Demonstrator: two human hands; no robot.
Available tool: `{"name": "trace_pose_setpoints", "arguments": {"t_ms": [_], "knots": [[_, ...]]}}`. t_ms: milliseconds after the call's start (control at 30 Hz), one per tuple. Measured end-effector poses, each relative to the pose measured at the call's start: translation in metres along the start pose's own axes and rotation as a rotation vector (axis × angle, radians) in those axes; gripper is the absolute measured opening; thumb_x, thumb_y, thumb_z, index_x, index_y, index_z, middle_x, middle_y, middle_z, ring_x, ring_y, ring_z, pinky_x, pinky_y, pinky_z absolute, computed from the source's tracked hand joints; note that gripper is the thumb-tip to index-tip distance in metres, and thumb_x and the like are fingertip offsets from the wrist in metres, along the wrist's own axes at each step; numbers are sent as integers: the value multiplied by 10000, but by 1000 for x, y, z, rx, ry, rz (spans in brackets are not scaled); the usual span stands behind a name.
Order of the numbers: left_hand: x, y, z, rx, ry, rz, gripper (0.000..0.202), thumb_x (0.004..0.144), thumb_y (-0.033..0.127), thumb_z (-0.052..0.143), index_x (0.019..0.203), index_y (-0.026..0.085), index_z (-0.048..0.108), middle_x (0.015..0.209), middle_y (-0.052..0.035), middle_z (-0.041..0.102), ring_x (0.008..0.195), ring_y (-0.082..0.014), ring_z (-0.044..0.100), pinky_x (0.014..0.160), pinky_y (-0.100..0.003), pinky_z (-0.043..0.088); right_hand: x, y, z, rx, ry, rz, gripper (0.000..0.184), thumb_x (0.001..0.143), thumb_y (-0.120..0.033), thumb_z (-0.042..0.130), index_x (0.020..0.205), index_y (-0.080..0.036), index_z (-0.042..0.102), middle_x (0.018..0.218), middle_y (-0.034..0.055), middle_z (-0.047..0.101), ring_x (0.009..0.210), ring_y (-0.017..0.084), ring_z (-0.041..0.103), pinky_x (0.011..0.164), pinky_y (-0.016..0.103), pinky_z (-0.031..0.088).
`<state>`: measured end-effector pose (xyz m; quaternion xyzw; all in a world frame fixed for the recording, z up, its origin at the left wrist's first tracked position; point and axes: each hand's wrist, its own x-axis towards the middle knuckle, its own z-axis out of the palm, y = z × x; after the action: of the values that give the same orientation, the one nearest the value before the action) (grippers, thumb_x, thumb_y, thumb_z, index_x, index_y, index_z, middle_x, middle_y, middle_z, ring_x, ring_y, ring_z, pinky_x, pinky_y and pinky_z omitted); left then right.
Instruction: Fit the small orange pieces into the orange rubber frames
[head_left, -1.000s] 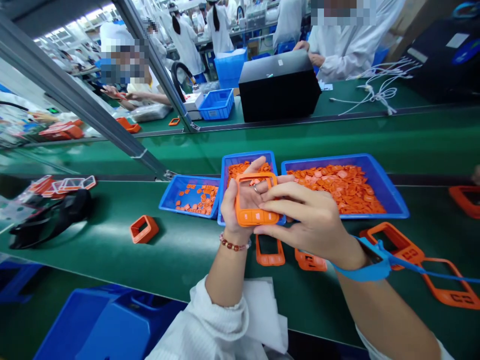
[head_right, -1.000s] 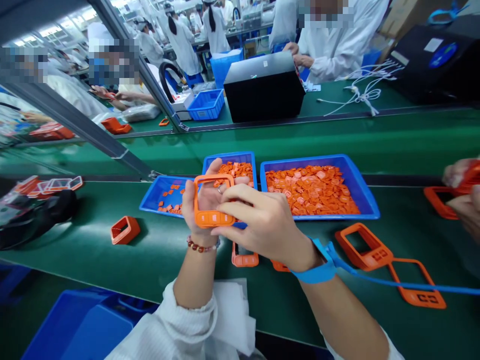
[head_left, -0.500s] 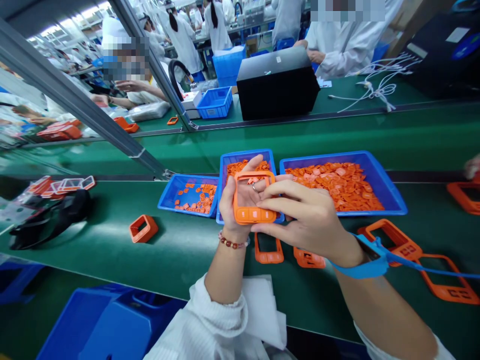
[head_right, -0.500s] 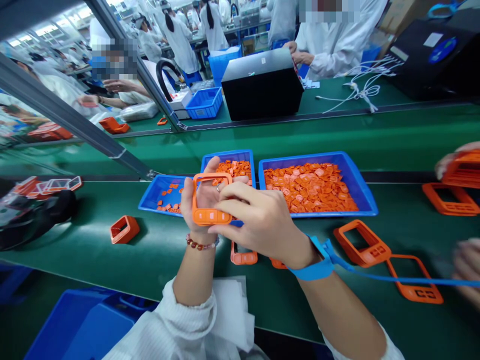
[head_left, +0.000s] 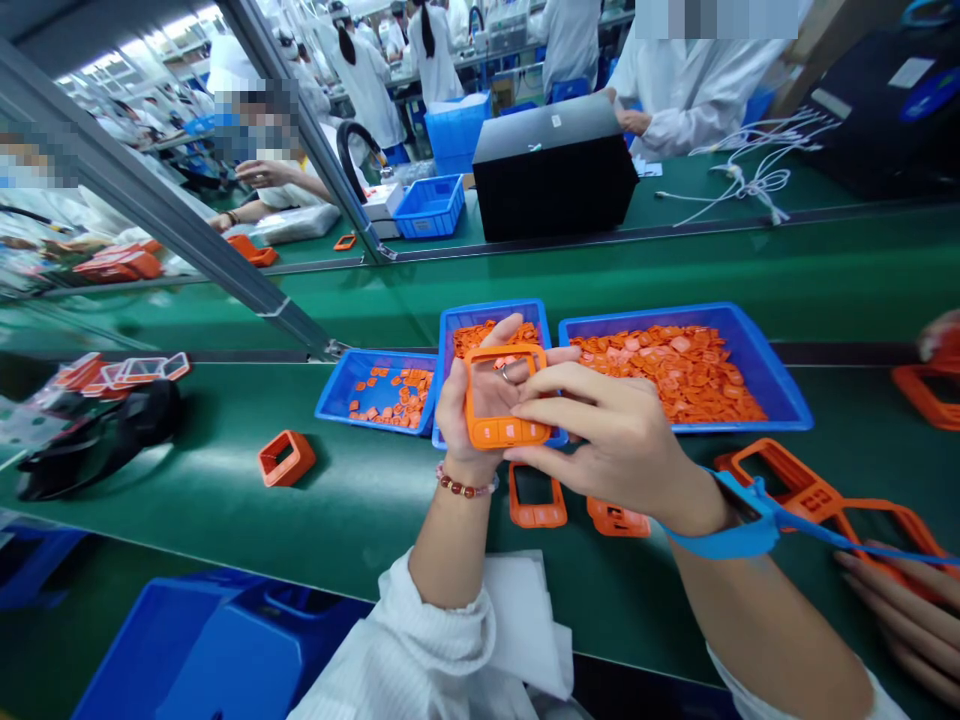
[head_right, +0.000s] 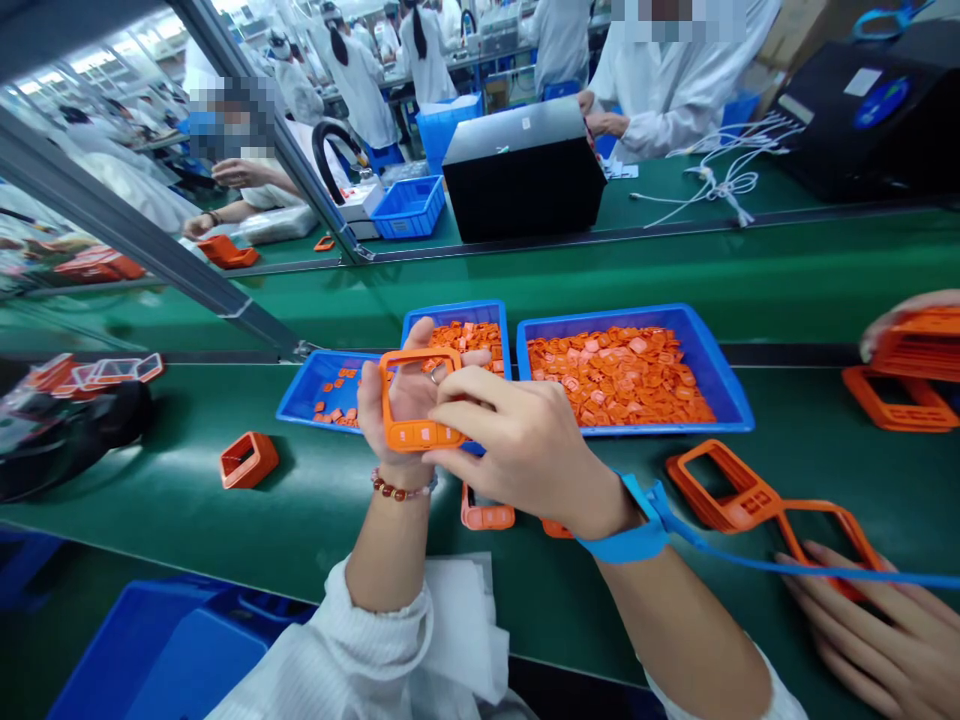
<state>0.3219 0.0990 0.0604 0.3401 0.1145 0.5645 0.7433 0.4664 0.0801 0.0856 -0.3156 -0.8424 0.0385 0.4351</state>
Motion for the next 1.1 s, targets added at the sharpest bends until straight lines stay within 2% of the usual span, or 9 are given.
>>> {"name": "trace_pose_setpoints", "arguments": {"t_ms": [67,267,500,600,700,767,833,1000,1100], "knots": [[0,1,-1,46,-5,-16,669,893,642,411,1445,265,417,1145,-125,702,1019,-336,694,799,-459,577,0,0,-2,-4,-27,12,162,841,-340,742,888,-186,730,1030,31,722,819,164,683,706,288,519],[1,-1,6,142,74,30,627,888,661,425,1330,234,555,1094,-125,726,1048,-321,687,911,-466,546,0,1,-5,-77,-68,19,120,881,-310,698,920,-202,733,1062,24,720,830,165,687,681,285,509],[7,5,-3,126,284,160,573,930,646,360,1304,264,566,1100,-101,721,872,-246,723,739,-353,580,-2,-11,-24,-45,-138,75,101,939,-291,637,915,-210,693,1050,21,724,821,143,683,698,278,505],[10,12,-8,80,315,174,556,953,625,312,1320,282,552,1100,-89,717,761,-206,719,598,-285,567,-14,-24,-39,5,-300,122,113,928,-326,654,974,-225,671,1042,6,708,811,138,669,657,281,474],[10,16,-10,67,335,187,581,958,620,287,1374,278,506,1081,-91,715,733,-200,714,522,-251,537,-34,-35,-42,1,-591,166,136,858,-331,738,930,-235,673,965,-19,703,765,157,666,598,295,415],[10,17,-9,84,349,185,607,953,630,282,1410,279,473,1105,-96,707,778,-217,718,531,-258,542,-49,-38,-33,-40,-774,221,140,815,-315,778,881,-238,682,905,-29,703,733,175,668,552,301,355],[10,16,-9,96,354,174,621,954,632,273,1429,276,453,1118,-100,702,798,-224,718,539,-261,544,-62,-37,-17,-105,-881,300,99,835,-300,754,877,-233,693,894,-23,702,743,189,675,534,304,315],[11,16,-8,45,311,183,625,973,609,241,1467,263,401,1052,-92,716,737,-197,707,526,-244,533,-81,-24,27,-192,-896,422,95,914,-273,641,914,-197,698,962,20,704,804,204,692,569,291,353],[11,17,-9,53,299,180,627,973,598,248,1487,261,372,1065,-94,716,746,-198,706,528,-244,535,-83,-20,33,-179,-928,417,136,873,-294,687,949,-184,710,1059,53,701,838,229,700,614,290,414]]}}
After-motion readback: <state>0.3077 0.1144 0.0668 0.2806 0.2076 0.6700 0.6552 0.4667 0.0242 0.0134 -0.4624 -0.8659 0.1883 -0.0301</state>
